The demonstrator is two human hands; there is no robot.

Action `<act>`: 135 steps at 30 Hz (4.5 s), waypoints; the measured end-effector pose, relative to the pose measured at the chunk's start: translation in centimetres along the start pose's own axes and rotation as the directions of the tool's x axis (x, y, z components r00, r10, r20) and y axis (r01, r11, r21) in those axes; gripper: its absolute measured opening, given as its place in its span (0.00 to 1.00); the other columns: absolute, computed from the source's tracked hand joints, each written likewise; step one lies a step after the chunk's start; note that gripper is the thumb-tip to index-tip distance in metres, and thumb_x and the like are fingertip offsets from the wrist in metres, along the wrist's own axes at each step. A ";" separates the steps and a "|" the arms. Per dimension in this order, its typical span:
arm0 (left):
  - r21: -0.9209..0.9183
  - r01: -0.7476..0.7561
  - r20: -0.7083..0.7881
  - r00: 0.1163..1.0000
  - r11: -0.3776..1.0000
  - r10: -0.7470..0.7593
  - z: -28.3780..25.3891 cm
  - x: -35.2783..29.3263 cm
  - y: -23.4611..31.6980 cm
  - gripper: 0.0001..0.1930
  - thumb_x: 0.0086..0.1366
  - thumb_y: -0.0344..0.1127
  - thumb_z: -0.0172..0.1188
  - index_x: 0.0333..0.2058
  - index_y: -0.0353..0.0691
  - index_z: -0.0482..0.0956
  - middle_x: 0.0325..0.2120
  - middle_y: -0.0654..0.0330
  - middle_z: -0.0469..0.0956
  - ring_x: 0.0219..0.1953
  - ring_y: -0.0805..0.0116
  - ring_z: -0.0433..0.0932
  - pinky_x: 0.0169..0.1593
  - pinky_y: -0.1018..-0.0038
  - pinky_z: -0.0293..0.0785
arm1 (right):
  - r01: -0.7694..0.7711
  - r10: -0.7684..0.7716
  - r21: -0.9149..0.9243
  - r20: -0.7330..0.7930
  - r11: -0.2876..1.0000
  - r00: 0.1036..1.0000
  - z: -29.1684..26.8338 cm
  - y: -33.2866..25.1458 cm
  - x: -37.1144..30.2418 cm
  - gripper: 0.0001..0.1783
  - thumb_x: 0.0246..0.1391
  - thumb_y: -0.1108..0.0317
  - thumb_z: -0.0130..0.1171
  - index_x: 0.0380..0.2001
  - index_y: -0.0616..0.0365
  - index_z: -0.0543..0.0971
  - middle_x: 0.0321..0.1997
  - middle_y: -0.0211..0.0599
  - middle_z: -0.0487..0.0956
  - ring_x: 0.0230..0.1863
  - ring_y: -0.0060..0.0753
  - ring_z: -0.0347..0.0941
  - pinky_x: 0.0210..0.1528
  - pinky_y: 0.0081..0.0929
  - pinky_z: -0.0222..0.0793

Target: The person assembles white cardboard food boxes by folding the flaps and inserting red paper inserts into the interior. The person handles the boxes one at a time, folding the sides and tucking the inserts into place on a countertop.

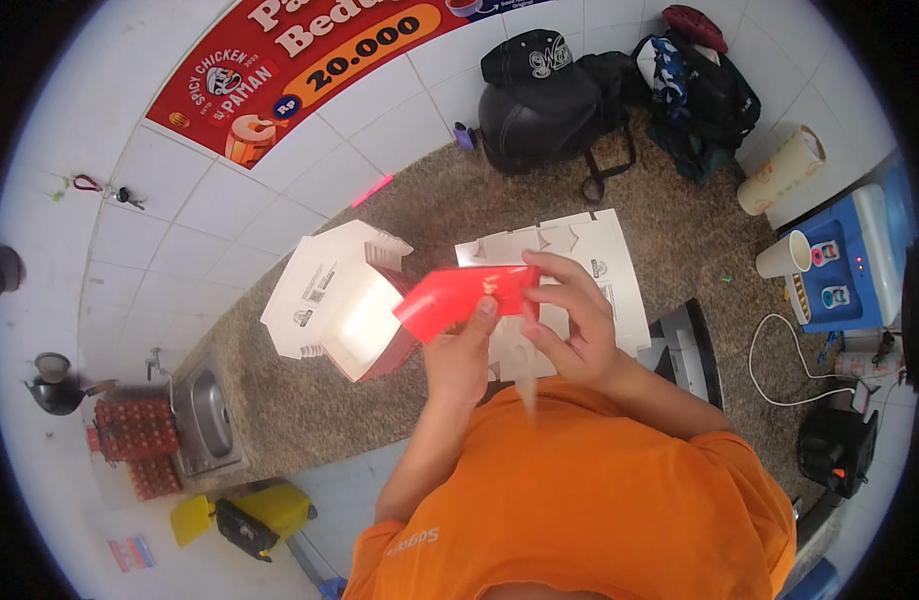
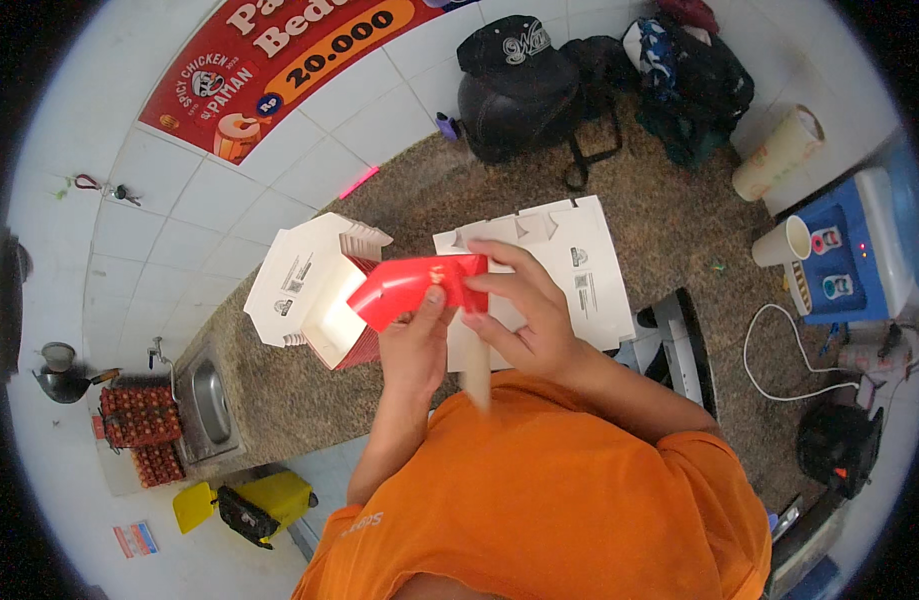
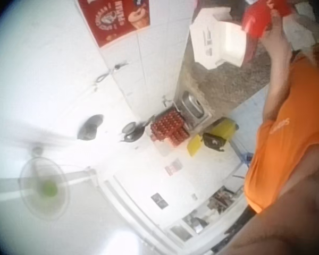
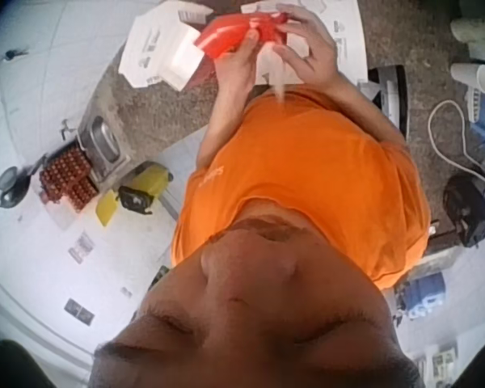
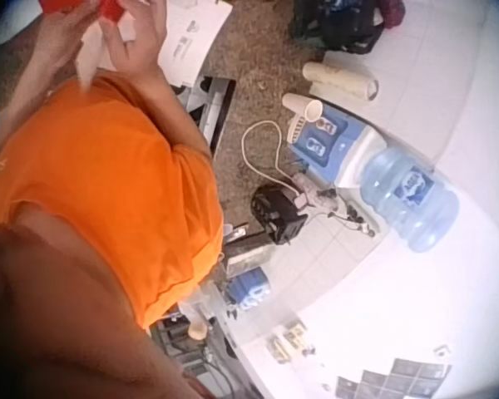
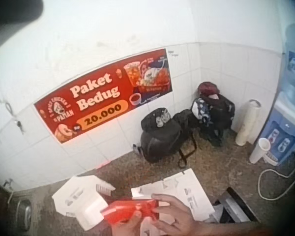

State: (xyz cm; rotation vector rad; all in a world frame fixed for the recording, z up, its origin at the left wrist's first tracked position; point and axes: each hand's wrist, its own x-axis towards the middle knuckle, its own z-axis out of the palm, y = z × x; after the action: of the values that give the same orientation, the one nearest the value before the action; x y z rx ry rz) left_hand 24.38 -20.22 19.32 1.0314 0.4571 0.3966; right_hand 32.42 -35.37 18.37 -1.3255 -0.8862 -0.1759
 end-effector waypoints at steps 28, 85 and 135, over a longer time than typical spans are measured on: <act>0.659 -0.306 0.613 0.748 0.687 -0.254 -2.6 -1.9 2.9 0.10 0.74 0.28 0.64 0.51 0.37 0.80 0.30 0.63 0.85 0.35 0.81 0.77 0.43 0.75 0.75 | 0.123 0.160 -0.500 0.486 0.858 0.859 -4.1 -6.1 5.8 0.24 0.56 0.72 0.71 0.55 0.59 0.77 0.61 0.50 0.76 0.69 0.61 0.70 0.69 0.50 0.66; 0.878 -0.147 -0.033 0.931 0.456 0.363 -30.8 1.4 5.3 0.31 0.57 0.44 0.70 0.61 0.51 0.75 0.53 0.45 0.79 0.55 0.43 0.81 0.55 0.52 0.79 | 0.115 0.576 -0.831 0.470 0.544 0.668 21.8 11.6 11.3 0.23 0.59 0.70 0.61 0.57 0.60 0.76 0.51 0.61 0.84 0.55 0.69 0.80 0.59 0.59 0.75; 0.609 -0.747 0.746 0.424 0.268 -0.513 -9.2 5.5 -11.7 0.39 0.51 0.39 0.81 0.63 0.43 0.77 0.53 0.43 0.77 0.57 0.42 0.77 0.58 0.56 0.76 | -0.610 0.731 -0.475 0.114 0.635 0.673 -5.2 0.7 -9.4 0.13 0.65 0.65 0.68 0.47 0.61 0.84 0.41 0.36 0.87 0.43 0.28 0.82 0.50 0.31 0.77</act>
State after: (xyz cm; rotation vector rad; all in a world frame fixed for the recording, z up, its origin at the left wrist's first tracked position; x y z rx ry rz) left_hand 25.16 -16.10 4.02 2.3982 -0.6475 -0.5107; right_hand 28.93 -43.19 11.87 -2.0389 -0.5362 0.4879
